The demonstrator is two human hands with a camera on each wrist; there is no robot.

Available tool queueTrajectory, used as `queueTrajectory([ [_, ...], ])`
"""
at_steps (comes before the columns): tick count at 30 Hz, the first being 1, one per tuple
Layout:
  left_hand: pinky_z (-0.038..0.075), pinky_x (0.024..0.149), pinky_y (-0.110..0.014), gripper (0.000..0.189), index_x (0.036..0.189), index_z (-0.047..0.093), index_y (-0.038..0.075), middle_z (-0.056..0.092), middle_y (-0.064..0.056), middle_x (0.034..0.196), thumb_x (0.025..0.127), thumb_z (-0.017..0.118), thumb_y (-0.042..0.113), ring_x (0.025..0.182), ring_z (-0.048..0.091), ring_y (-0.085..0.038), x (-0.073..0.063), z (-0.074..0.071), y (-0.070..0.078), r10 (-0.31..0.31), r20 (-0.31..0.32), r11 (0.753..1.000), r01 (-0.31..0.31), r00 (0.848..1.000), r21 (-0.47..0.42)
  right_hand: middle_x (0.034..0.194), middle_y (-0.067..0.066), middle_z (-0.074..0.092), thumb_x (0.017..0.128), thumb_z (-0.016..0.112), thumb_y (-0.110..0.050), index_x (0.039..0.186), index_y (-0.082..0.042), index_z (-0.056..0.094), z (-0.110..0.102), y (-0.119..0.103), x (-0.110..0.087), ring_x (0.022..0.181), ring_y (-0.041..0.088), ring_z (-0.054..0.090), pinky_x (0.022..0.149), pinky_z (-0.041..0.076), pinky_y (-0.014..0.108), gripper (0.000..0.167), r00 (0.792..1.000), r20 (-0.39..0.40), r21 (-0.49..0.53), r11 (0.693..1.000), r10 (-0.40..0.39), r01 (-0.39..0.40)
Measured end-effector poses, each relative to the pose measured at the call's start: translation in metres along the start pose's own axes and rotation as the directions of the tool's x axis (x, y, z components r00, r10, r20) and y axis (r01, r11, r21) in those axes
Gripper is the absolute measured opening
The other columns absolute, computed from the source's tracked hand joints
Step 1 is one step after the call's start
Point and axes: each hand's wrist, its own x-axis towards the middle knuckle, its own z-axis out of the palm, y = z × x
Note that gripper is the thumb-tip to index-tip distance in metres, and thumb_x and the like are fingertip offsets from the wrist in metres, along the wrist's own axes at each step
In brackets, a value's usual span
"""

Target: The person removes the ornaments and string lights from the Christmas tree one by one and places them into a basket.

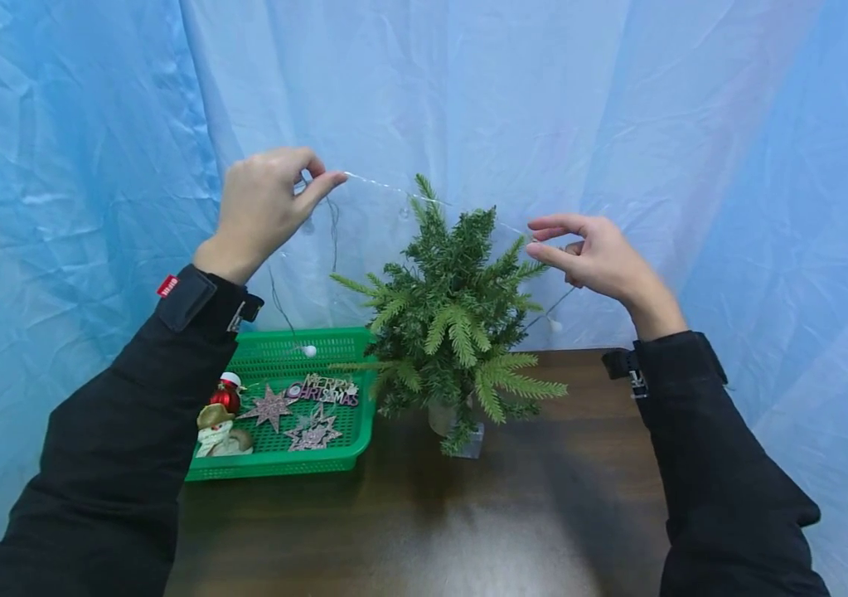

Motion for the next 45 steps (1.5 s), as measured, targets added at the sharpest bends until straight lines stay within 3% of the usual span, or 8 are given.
queueTrajectory([
  [3,0.018,0.056,-0.033,0.037,0.094,0.069,0.007,0.048,-0.006,0.067,0.104,0.058,0.04,0.056,0.032,-0.019,-0.005,-0.001,-0.001,-0.007,-0.015,1.0,0.007,1.0,-0.01,0.098,0.015,0.067,0.101,0.064,-0.036,0.137,-0.009,0.063,0.002,0.001,-0.005,0.057,0.024,0.053,0.055,0.043,0.031,0.044,0.999,-0.034,-0.069,0.998,-0.005,0.003],
  [7,0.018,0.056,-0.034,0.038,0.097,0.07,0.007,0.05,-0.007,0.068,0.104,0.057,0.042,0.057,0.032,-0.021,-0.013,0.0,-0.003,-0.033,-0.02,0.999,0.033,0.999,-0.007,0.068,0.013,0.057,0.101,0.064,-0.038,0.118,-0.007,0.071,0.006,0.002,-0.01,0.058,0.024,0.049,0.056,0.04,0.031,0.036,0.994,-0.108,-0.047,0.999,0.001,-0.007],
  [15,0.014,0.057,-0.035,0.041,0.103,0.071,0.008,0.038,-0.004,0.065,0.105,0.053,0.045,0.057,0.026,-0.024,-0.014,0.0,0.001,-0.101,-0.022,0.994,0.1,0.995,-0.049,0.082,0.002,0.057,0.103,0.063,-0.028,0.113,-0.009,0.069,0.016,0.004,-0.009,0.059,0.018,0.049,0.056,0.046,0.025,0.023,0.964,-0.258,0.145,0.983,-0.068,0.108],
  [20,0.015,0.053,-0.034,0.042,0.099,0.072,0.007,0.039,-0.004,0.062,0.104,0.056,0.045,0.053,0.027,-0.023,-0.009,-0.003,0.003,-0.116,-0.064,0.992,0.112,0.991,-0.059,0.077,0.005,0.054,0.102,0.063,-0.023,0.112,-0.005,0.067,0.021,0.003,-0.006,0.054,0.016,0.045,0.049,0.042,0.024,0.021,0.937,-0.334,0.276,0.94,-0.102,0.2],
  [24,0.016,0.053,-0.033,0.041,0.096,0.072,0.006,0.043,-0.005,0.063,0.103,0.058,0.044,0.053,0.03,-0.021,-0.008,-0.006,0.005,-0.124,-0.077,0.991,0.118,0.989,-0.07,0.071,0.007,0.049,0.102,0.063,-0.022,0.111,-0.005,0.066,0.022,0.001,-0.007,0.051,0.017,0.043,0.047,0.04,0.024,0.019,0.918,-0.378,0.319,0.913,-0.125,0.255],
  [31,0.016,0.053,-0.033,0.039,0.093,0.072,0.006,0.048,-0.006,0.063,0.103,0.06,0.042,0.054,0.031,-0.018,-0.014,-0.011,0.003,-0.07,-0.107,0.997,0.065,0.992,-0.052,0.067,0.008,0.048,0.102,0.063,-0.015,0.108,-0.001,0.067,0.022,0.0,-0.012,0.047,0.018,0.041,0.044,0.04,0.026,0.016,0.911,-0.369,0.316,0.898,-0.182,0.307],
  [38,0.016,0.052,-0.033,0.036,0.089,0.072,0.006,0.055,-0.007,0.065,0.101,0.064,0.039,0.051,0.034,-0.019,-0.026,-0.021,0.003,0.013,-0.148,1.0,-0.012,0.989,0.01,0.065,0.01,0.053,0.103,0.059,-0.007,0.11,0.001,0.067,0.021,0.002,-0.025,0.047,0.018,0.044,0.046,0.042,0.026,0.014,0.9,-0.352,0.125,0.939,-0.259,0.319],
  [45,0.014,0.053,-0.033,0.034,0.088,0.071,0.006,0.052,-0.006,0.065,0.1,0.066,0.037,0.053,0.031,-0.018,-0.038,-0.029,0.01,0.024,-0.211,0.999,-0.032,0.977,-0.034,0.064,0.008,0.054,0.102,0.058,0.001,0.11,0.012,0.063,0.024,-0.004,-0.04,0.047,0.017,0.044,0.046,0.041,0.025,0.015,0.887,-0.347,0.145,0.916,-0.306,0.374],
])
